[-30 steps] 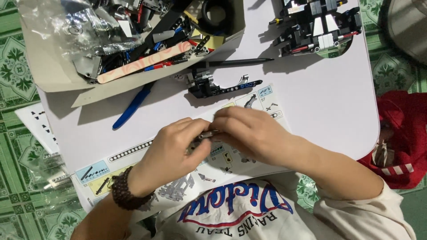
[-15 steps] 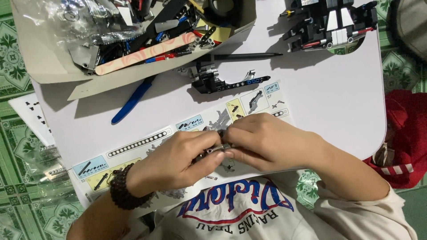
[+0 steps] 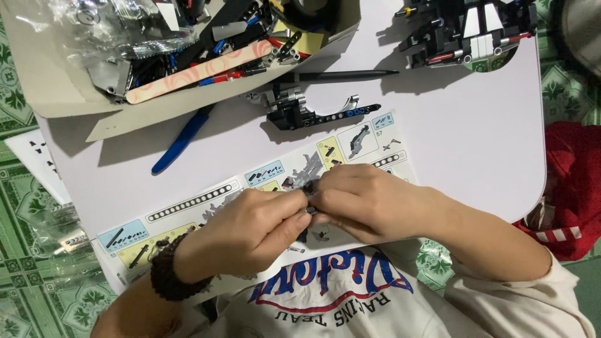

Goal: The person assembles a LEGO Technic model by connecting various small plastic pieces and beams. They follow an instruction manual, occasionally using pliers to adjust or remove parts, and continue building the structure step by step.

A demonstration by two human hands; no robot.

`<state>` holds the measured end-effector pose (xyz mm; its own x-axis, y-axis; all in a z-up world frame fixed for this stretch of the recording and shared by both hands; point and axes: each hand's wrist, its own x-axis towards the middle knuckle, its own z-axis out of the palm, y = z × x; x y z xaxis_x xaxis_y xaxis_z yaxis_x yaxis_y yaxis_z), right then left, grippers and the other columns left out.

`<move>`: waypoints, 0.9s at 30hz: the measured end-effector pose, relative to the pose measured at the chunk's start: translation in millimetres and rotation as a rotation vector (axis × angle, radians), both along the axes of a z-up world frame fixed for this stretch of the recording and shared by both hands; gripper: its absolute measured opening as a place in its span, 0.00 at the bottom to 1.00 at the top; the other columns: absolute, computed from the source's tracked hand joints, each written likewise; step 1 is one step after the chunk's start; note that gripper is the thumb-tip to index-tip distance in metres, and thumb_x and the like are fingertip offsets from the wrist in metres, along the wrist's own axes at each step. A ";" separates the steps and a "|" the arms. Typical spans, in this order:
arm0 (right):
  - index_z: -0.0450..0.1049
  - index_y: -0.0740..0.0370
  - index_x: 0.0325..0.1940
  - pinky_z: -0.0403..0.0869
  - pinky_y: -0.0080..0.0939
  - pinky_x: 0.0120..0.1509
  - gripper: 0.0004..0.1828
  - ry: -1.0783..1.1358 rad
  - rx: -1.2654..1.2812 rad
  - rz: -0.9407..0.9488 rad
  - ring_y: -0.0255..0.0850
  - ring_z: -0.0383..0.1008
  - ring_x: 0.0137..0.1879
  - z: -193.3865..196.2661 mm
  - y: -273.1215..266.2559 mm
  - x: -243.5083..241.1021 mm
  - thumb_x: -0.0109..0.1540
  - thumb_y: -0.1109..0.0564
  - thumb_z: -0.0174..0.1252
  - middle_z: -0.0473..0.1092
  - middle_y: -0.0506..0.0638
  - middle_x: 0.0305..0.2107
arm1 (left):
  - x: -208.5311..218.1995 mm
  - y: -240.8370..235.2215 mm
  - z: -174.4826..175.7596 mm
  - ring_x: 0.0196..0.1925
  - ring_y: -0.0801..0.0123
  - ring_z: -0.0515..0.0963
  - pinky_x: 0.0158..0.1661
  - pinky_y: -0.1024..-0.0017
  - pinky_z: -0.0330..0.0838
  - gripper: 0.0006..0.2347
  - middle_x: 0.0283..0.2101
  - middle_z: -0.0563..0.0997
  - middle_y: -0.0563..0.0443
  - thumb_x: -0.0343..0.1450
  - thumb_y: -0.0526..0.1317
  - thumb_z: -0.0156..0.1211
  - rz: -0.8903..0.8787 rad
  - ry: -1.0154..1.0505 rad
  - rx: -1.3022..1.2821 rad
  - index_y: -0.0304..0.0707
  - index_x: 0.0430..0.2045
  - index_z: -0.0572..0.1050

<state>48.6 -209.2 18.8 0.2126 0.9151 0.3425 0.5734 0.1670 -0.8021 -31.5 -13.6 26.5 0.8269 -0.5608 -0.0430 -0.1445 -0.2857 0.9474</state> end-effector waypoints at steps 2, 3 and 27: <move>0.57 0.66 0.28 0.63 0.46 0.32 0.12 0.035 0.009 0.024 0.50 0.58 0.25 0.3 1.2 -0.3 0.65 0.59 0.38 0.58 0.57 0.22 | 2.6 3.3 0.7 0.14 0.67 0.57 0.19 0.69 0.51 0.11 0.15 0.60 0.52 0.73 0.37 0.40 -0.030 0.048 -0.003 0.37 0.18 0.60; 0.57 0.67 0.29 0.64 0.47 0.32 0.12 0.069 0.017 0.046 0.51 0.59 0.26 0.4 1.7 -0.9 0.65 0.59 0.38 0.60 0.58 0.23 | 3.4 4.8 1.0 0.14 0.67 0.57 0.19 0.69 0.50 0.12 0.14 0.59 0.52 0.73 0.39 0.39 -0.063 0.094 -0.006 0.38 0.17 0.60; 0.62 0.63 0.35 0.62 0.40 0.31 0.14 0.246 -0.282 -0.011 0.45 0.61 0.24 -1.9 4.0 -2.9 0.65 0.52 0.37 0.61 0.52 0.21 | -3.2 4.5 5.4 0.13 0.64 0.60 0.15 0.64 0.55 0.07 0.18 0.64 0.50 0.72 0.35 0.40 -0.036 -0.015 0.283 0.36 0.23 0.62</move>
